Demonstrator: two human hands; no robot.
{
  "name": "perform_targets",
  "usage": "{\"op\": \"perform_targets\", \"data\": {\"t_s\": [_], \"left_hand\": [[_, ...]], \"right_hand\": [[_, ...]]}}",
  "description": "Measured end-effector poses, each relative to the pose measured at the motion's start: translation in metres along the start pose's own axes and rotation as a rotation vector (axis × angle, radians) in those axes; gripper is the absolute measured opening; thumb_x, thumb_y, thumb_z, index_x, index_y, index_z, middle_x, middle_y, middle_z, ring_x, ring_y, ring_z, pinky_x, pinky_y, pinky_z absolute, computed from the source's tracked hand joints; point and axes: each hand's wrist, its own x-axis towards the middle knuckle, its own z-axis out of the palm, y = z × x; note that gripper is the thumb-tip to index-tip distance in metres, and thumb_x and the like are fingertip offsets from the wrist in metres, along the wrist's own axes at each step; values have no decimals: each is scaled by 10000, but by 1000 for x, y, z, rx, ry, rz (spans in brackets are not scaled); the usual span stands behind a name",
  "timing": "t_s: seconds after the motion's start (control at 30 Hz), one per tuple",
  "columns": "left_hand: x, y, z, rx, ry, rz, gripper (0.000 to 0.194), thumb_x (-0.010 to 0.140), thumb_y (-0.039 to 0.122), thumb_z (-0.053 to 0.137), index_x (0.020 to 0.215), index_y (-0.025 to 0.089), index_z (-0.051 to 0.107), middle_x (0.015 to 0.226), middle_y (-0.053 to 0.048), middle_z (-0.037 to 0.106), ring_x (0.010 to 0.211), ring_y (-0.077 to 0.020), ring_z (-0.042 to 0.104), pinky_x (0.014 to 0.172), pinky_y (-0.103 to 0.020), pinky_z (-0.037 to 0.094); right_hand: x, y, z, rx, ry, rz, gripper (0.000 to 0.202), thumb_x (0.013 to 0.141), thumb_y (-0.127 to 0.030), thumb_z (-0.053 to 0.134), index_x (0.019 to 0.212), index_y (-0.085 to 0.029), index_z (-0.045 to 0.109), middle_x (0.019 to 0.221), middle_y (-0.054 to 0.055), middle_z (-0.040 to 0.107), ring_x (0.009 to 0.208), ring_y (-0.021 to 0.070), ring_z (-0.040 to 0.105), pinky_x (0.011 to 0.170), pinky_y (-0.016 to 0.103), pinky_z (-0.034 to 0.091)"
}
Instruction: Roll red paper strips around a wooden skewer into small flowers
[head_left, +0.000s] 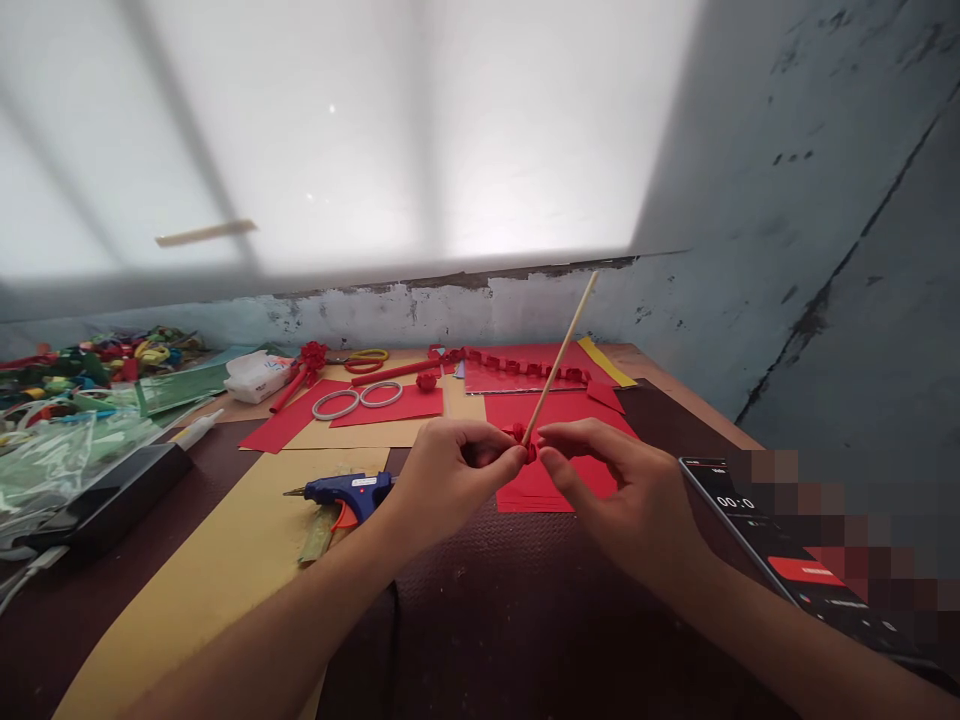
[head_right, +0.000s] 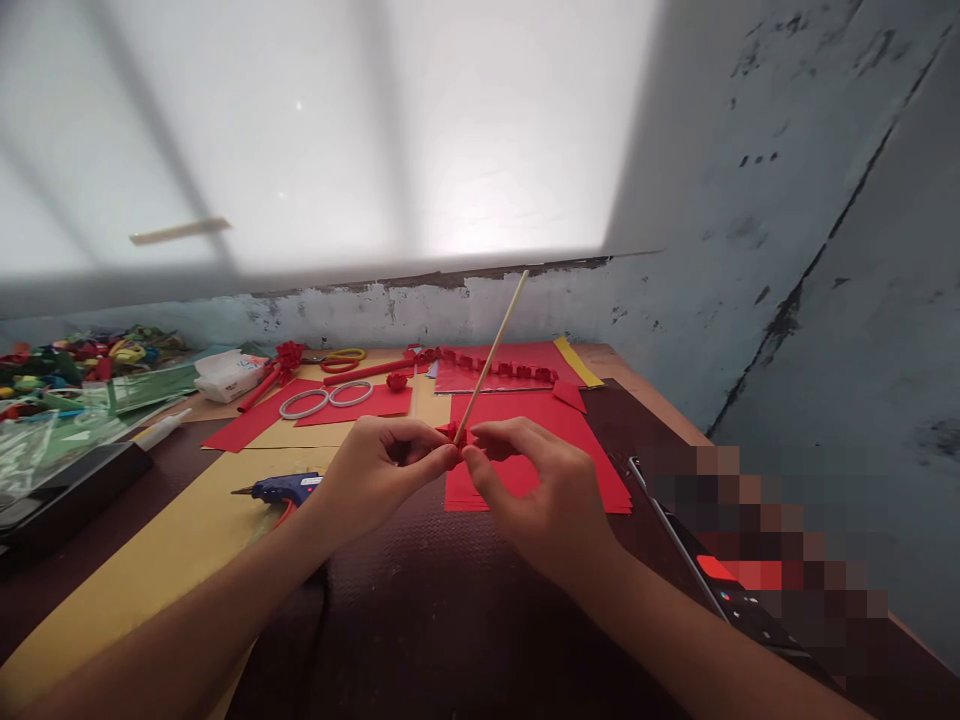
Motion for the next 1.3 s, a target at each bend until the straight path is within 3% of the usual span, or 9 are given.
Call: {"op": "perform_targets", "data": {"t_s": [0.13, 0.3, 0.43, 0.6, 0.7, 0.87, 1.0, 1.3], "left_hand": [[-1, 2, 1, 76, 6, 39, 234, 870, 326, 670, 727, 145, 707, 565, 47, 387, 546, -85, 328, 492, -234, 262], [-2, 3, 1, 175, -6, 52, 239, 911, 288, 595, 776, 155, 739, 581, 33, 461, 551, -91, 370, 502, -241, 277], [-2, 3, 1, 177, -21, 52, 255, 923, 300, 583, 808, 158, 762, 603, 20, 523, 556, -94, 390, 509, -247, 289], [-1, 0, 1, 22, -14, 7, 237, 883, 359, 662, 831, 154, 769, 576, 30, 473, 558, -97, 389, 509, -240, 306], [0, -1, 0, -52, -27, -27, 243, 864, 378, 688, 824, 154, 772, 611, 3, 561, 580, -107, 449, 523, -236, 346], [0, 1, -2, -10, -46, 5, 253, 882, 373, 663, 816, 157, 779, 674, -38, 665, 610, -126, 523, 531, -236, 380], [0, 2, -1, -11, -50, 47, 300, 903, 404, 632, 798, 165, 780, 633, -42, 659, 618, -147, 569, 517, -237, 395], [0, 0, 1, -84, -25, -2, 302, 873, 444, 676, 797, 168, 772, 623, -36, 662, 608, -145, 587, 518, -238, 408]], "right_hand": [[3, 4, -2, 129, -47, 204, 124, 923, -354, 662, 937, -251, 730, 879, -15, 766, 812, 158, 727, 749, 287, 581], [5, 8, -2, 149, -67, 249, 149, 936, -361, 644, 900, -246, 730, 856, -11, 763, 790, 162, 721, 742, 295, 566], [4, 5, -4, 137, -87, 146, 97, 932, -299, 642, 961, -239, 713, 866, 1, 746, 792, 161, 708, 735, 303, 571], [0, 2, 0, 22, -48, -128, 172, 847, -216, 747, 1007, -228, 688, 929, 11, 720, 831, 152, 686, 764, 302, 570], [-2, 3, 3, -16, -11, -207, 204, 844, -178, 756, 1028, -225, 684, 951, 12, 720, 846, 138, 689, 770, 282, 574], [-1, 4, 3, -49, 18, -216, 194, 843, -158, 761, 1010, -222, 685, 939, 12, 724, 857, 142, 694, 778, 285, 580], [0, 2, 2, -57, 26, -203, 175, 836, -177, 770, 979, -226, 683, 922, 8, 726, 837, 148, 695, 758, 294, 581], [-1, 1, 2, -44, 54, -220, 163, 831, -169, 768, 958, -223, 682, 903, 12, 748, 821, 155, 715, 748, 293, 588]]}}
